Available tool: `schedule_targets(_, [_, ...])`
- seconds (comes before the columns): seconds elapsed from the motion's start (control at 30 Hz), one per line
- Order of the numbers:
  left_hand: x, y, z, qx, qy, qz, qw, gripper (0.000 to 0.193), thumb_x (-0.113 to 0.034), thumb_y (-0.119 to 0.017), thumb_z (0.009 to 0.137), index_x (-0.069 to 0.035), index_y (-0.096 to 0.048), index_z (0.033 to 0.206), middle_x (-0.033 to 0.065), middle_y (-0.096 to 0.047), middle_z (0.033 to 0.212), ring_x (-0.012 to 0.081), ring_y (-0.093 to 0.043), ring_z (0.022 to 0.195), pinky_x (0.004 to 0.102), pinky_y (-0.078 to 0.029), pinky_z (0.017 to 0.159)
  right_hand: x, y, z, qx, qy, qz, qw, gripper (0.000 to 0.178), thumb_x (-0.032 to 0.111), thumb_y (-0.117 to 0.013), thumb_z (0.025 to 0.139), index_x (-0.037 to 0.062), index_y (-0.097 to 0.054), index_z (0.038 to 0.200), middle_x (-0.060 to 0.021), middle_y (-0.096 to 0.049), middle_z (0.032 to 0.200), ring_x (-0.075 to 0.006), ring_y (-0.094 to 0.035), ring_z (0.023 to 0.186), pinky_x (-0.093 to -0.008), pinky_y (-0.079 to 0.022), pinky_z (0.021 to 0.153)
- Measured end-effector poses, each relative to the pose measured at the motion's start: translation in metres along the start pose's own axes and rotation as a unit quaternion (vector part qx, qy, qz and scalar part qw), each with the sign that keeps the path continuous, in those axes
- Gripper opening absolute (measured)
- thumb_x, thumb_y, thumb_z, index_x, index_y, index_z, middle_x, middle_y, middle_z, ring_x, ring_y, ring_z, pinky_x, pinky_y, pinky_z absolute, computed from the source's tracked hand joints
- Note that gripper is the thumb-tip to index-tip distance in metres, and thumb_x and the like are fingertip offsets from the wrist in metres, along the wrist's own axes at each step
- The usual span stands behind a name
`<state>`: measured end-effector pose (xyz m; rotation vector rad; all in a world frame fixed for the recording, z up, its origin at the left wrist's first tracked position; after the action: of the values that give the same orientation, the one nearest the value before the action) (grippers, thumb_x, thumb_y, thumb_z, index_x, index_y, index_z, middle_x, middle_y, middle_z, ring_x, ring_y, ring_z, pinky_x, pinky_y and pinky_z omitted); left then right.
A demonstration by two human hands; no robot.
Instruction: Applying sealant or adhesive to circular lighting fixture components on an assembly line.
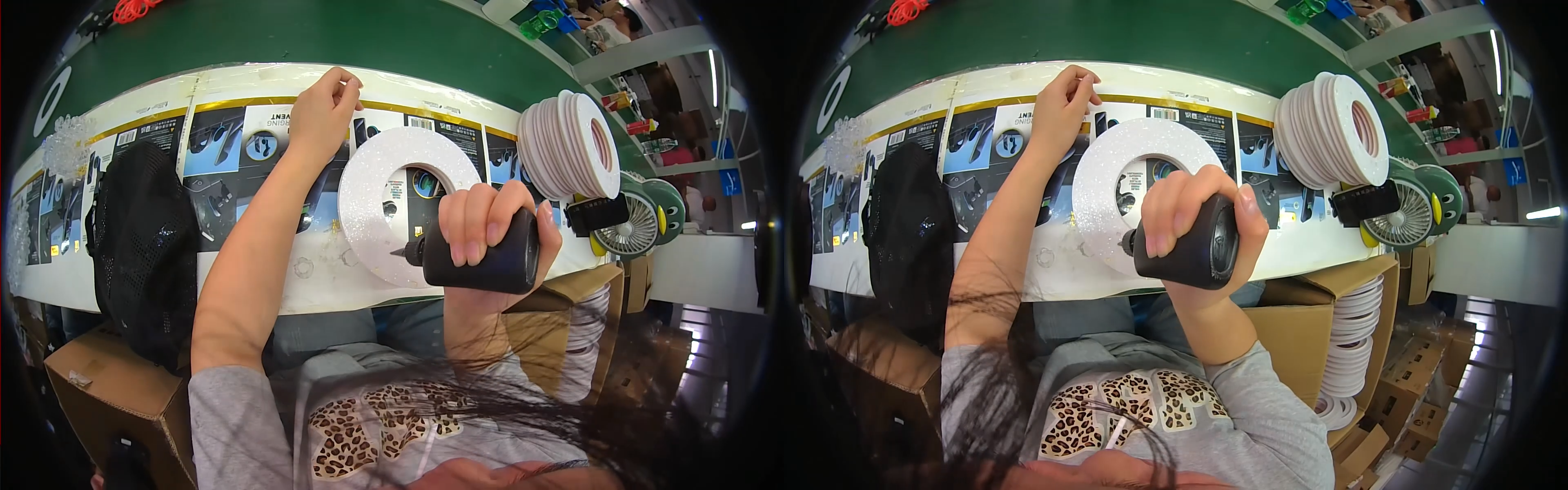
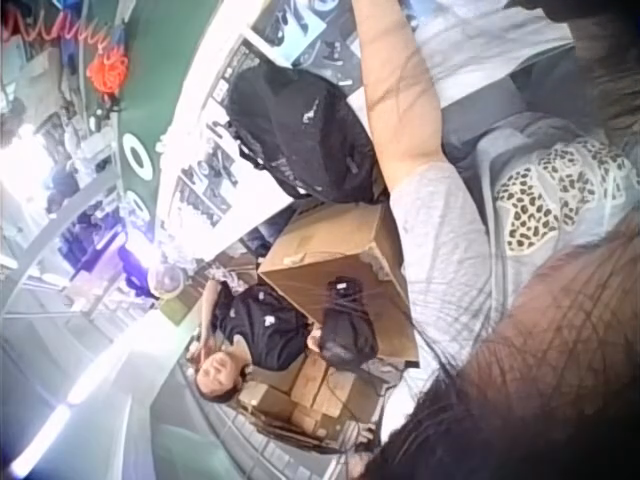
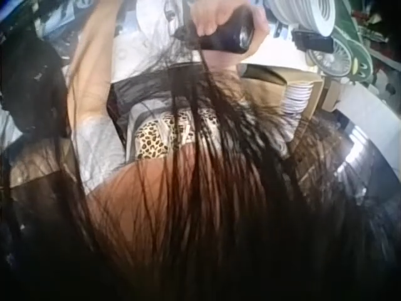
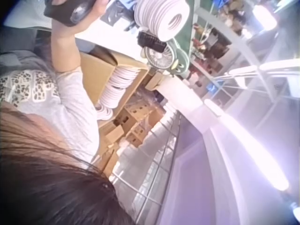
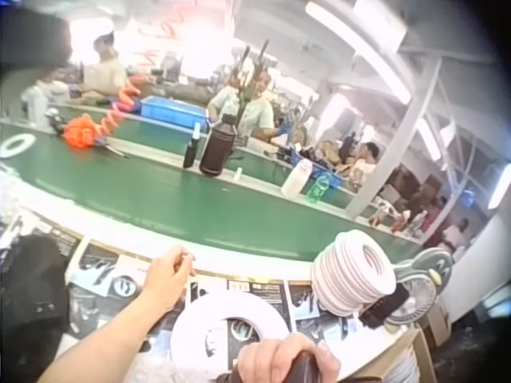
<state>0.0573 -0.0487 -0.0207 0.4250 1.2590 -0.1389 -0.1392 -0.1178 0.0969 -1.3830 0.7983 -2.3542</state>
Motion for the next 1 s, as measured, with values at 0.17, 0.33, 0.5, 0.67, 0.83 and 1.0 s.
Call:
schedule_targets(0.17, [-0.001,-0.001,0.0,-0.002,-0.003,0.008,1.0,0.019,-0.019,-0.05,0.094,-0.004,-0.062,0.093,0.0038,-0.064,0.068,0.0084,-0.054,0.059,0.0237,-0.044,0.057,-0.001,0.003,0.006,-0.001,0.005,-0.029,1.0,0.044,0.036,-0.026,0.098,0.0072,-0.043,0.069,-0.0049,-0.046,0.057,-0.015,-0.043,0.05,-0.0284,-0.036,0.056])
schedule_targets(0.33, [-0.002,0.0,-0.001,-0.001,-0.003,0.014,1.0,0.02,-0.019,-0.05,0.095,-0.004,-0.062,0.093,0.0042,-0.064,0.068,0.0086,-0.054,0.058,0.024,-0.044,0.057,-0.01,0.004,0.006,-0.009,-0.017,-0.026,0.999,0.044,0.036,-0.026,0.097,0.007,-0.045,0.07,-0.0048,-0.046,0.057,-0.0143,-0.041,0.049,-0.0275,-0.036,0.055])
schedule_targets(0.5, [-0.001,0.001,0.001,0.0,-0.005,0.015,1.0,0.02,-0.019,-0.05,0.095,-0.003,-0.062,0.093,0.0041,-0.064,0.068,0.0088,-0.054,0.058,0.0246,-0.044,0.057,-0.012,0.004,0.007,-0.01,-0.014,-0.036,0.999,0.044,0.035,-0.027,0.097,0.0067,-0.045,0.069,-0.0051,-0.046,0.056,-0.0143,-0.041,0.049,-0.0275,-0.037,0.055])
schedule_targets(0.67, [0.0,0.0,0.001,-0.001,-0.002,0.016,1.0,0.019,-0.018,-0.05,0.095,-0.003,-0.061,0.094,0.0041,-0.064,0.068,0.009,-0.054,0.058,0.0248,-0.044,0.057,-0.013,0.006,0.007,-0.013,-0.016,-0.029,0.999,0.044,0.035,-0.027,0.097,0.0065,-0.045,0.069,-0.0054,-0.047,0.056,-0.0141,-0.042,0.049,-0.0273,-0.037,0.055])
schedule_targets(0.83, [-0.001,-0.001,0.0,-0.003,-0.002,0.016,1.0,0.019,-0.018,-0.05,0.095,-0.003,-0.061,0.094,0.004,-0.064,0.068,0.009,-0.055,0.059,0.0248,-0.044,0.058,-0.011,0.008,0.006,-0.015,-0.014,-0.031,0.999,0.044,0.035,-0.027,0.096,0.0066,-0.045,0.069,-0.0051,-0.046,0.056,-0.014,-0.042,0.049,-0.0271,-0.037,0.054])
schedule_targets(1.0, [-0.001,0.001,0.0,0.003,0.015,0.015,1.0,0.021,-0.022,-0.05,0.093,-0.005,-0.061,0.093,0.0043,-0.065,0.069,0.0137,-0.059,0.063,0.0282,-0.045,0.062,-0.011,0.009,0.005,-0.044,-0.015,-0.038,0.998,0.043,0.035,-0.027,0.096,0.0069,-0.044,0.068,-0.0047,-0.045,0.055,-0.0144,-0.042,0.049,-0.0274,-0.036,0.054])
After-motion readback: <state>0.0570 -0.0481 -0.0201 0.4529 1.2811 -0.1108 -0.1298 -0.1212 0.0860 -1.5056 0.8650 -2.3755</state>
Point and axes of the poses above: each hand's wrist, its own z-axis towards the middle knuckle, its own y-axis out of the back of the hand, x = y × z, the point moved 3 cm from there along z, towards the middle knuckle
